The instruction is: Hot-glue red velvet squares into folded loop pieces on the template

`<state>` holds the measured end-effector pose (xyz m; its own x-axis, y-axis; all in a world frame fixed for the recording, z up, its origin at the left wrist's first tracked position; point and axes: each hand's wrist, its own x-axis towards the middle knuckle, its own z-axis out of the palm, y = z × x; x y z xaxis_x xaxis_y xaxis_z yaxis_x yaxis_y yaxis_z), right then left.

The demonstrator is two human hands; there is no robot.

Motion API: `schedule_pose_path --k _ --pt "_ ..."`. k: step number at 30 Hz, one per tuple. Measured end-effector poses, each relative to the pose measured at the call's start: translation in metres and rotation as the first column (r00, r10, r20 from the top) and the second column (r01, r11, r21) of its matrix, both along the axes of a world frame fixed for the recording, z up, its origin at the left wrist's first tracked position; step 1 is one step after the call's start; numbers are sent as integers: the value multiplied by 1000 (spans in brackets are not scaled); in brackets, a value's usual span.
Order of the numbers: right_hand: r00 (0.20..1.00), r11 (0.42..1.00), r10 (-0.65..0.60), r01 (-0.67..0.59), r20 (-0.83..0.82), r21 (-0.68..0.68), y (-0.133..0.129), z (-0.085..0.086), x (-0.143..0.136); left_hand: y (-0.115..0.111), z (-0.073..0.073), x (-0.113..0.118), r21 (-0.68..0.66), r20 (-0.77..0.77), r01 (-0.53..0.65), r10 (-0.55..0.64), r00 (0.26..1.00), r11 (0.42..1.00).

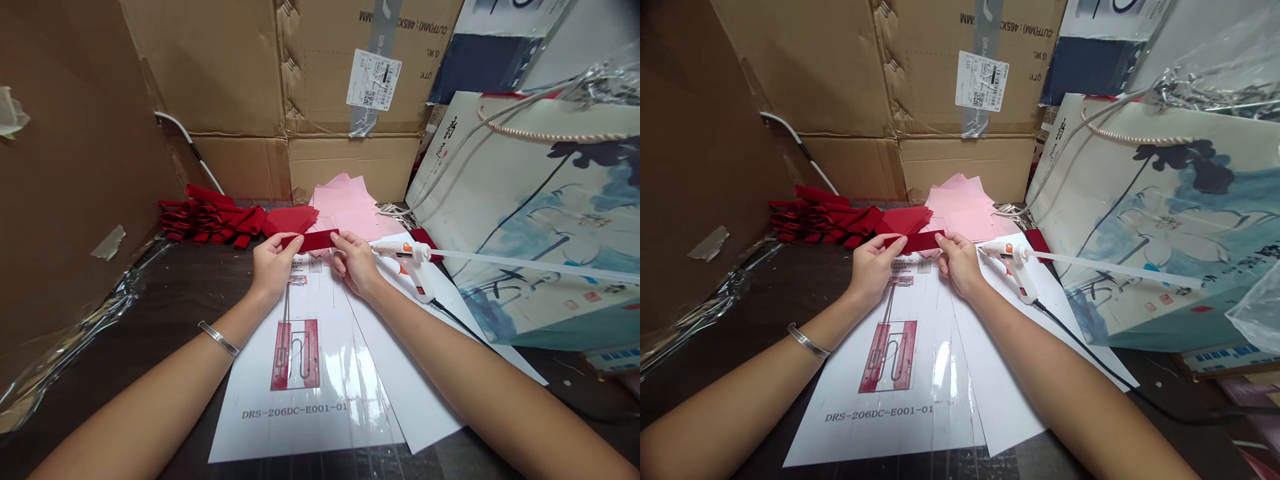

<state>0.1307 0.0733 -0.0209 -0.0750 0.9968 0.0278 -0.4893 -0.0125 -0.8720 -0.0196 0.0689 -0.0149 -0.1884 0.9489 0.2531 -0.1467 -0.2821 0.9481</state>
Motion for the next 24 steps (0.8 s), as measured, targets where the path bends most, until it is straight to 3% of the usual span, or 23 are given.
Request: schedule_pose_path --k 5,16,24 --pt "999 999 2 -3 36 32 0 -2 -2 0 3 2 -87 141 -17 30 990 996" --pt "995 996 -86 85 -49 -30 2 0 1 -3 1 2 -50 -5 61 -61 998 997" --pt "984 993 -76 60 -159 -103 -1 7 5 -2 0 1 -83 -22 79 -81 996 993"
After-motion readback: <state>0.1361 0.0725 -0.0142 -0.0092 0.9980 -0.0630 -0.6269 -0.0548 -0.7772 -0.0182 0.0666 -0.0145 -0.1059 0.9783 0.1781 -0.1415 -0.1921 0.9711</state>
